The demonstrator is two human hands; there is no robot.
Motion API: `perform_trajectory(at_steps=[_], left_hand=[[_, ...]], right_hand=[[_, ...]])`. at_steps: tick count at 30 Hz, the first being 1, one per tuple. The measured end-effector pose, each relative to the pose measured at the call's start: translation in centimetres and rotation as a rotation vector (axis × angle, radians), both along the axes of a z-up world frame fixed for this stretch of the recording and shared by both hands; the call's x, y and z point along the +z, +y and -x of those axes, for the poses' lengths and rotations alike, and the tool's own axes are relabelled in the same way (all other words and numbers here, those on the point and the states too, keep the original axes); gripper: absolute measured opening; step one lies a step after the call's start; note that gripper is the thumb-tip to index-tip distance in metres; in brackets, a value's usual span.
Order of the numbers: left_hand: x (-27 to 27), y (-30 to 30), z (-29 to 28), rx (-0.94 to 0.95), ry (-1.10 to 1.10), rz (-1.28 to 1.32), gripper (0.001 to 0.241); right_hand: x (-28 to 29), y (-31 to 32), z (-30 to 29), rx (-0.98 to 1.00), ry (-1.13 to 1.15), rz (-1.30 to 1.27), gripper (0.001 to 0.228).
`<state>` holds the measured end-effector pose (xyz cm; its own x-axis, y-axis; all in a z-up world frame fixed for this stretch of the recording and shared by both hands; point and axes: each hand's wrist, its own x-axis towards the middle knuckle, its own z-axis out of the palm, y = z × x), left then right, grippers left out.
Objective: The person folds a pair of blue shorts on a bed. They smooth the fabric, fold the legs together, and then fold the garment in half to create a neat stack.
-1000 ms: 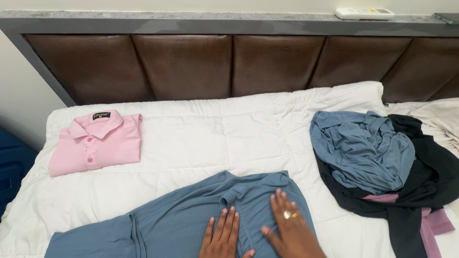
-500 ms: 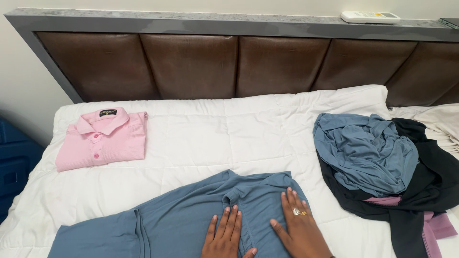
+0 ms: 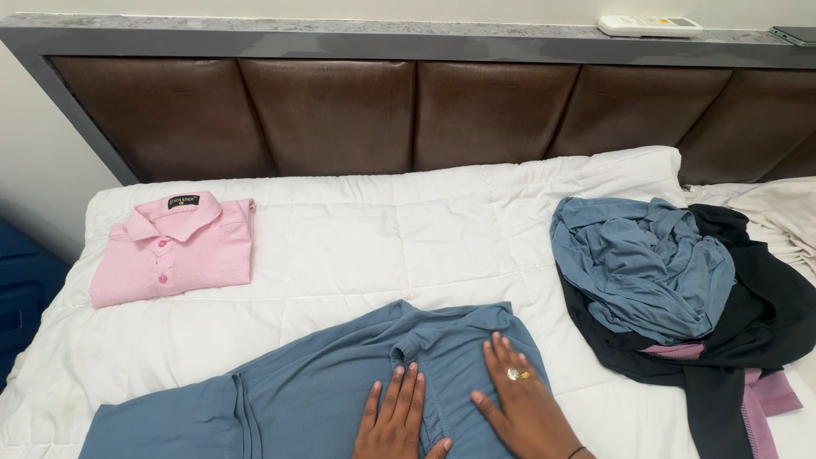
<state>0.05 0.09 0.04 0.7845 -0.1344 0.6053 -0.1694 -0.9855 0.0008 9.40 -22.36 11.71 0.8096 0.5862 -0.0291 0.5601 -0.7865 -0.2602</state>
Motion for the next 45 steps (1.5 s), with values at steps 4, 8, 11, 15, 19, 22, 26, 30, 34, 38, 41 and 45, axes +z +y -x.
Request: perform_trajectory(at_steps=[4, 8, 11, 15, 19, 22, 26, 30, 34, 38, 41, 45], left_hand=[[-0.3, 0.0, 0.0, -0.002, 0.001, -0.006, 0.100], [-0.7, -0.1, 0.0, -0.001, 0.012, -0.010, 0.100], [-1.0, 0.0, -0.4, 0.010, -0.012, -0.010, 0.101], [-1.5, -0.2, -0.2, 0.018, 0.002, -0.015, 0.102], [-1.7, -0.2, -0.3, 0.019, -0.024, -0.010, 0.102], [0.3, -0.1, 0.3, -0.013, 0.024, 0.038, 0.102], [2.5, -0.2, 1.1, -0.061, 0.100, 0.105, 0.100], [4.2, -0.1, 1.5, -0.080, 0.149, 0.158, 0.097], [5.2, -0.4, 2.4, -0.094, 0.247, 0.211, 0.094], [7.4, -0.9, 3.4, -0.075, 0.349, 0.273, 0.092], [8.3, -1.2, 4.2, -0.038, 0.481, 0.322, 0.091], [10.9, -1.5, 6.0, 0.006, 0.689, 0.335, 0.093]], right_hand=[[0.6, -0.2, -0.1, 0.076, -0.105, -0.154, 0.081], [1.2, 0.7, 0.5, 0.154, -0.061, -0.103, 0.078], [1.0, 0.6, -0.4, 0.060, 0.051, 0.023, 0.078], [0.7, -0.8, -1.5, -0.056, 0.004, 0.061, 0.077], [0.9, -1.6, -2.2, -0.061, -0.061, -0.111, 0.073], [1.4, -0.2, -0.8, 0.041, -0.118, -0.086, 0.077], [0.4, 0.6, 1.3, 0.132, -0.056, -0.065, 0.079], [1.5, 0.7, 1.3, 0.041, -0.055, 0.010, 0.077], [0.4, -1.6, 0.7, -0.107, -0.254, -0.069, 0.076], [1.3, -3.4, 1.0, -0.412, -0.122, -0.052, 0.084], [2.9, -4.2, 1.6, -0.657, 0.146, -0.152, 0.093], [-0.5, -6.5, 0.3, -0.731, 0.495, -0.307, 0.081]])
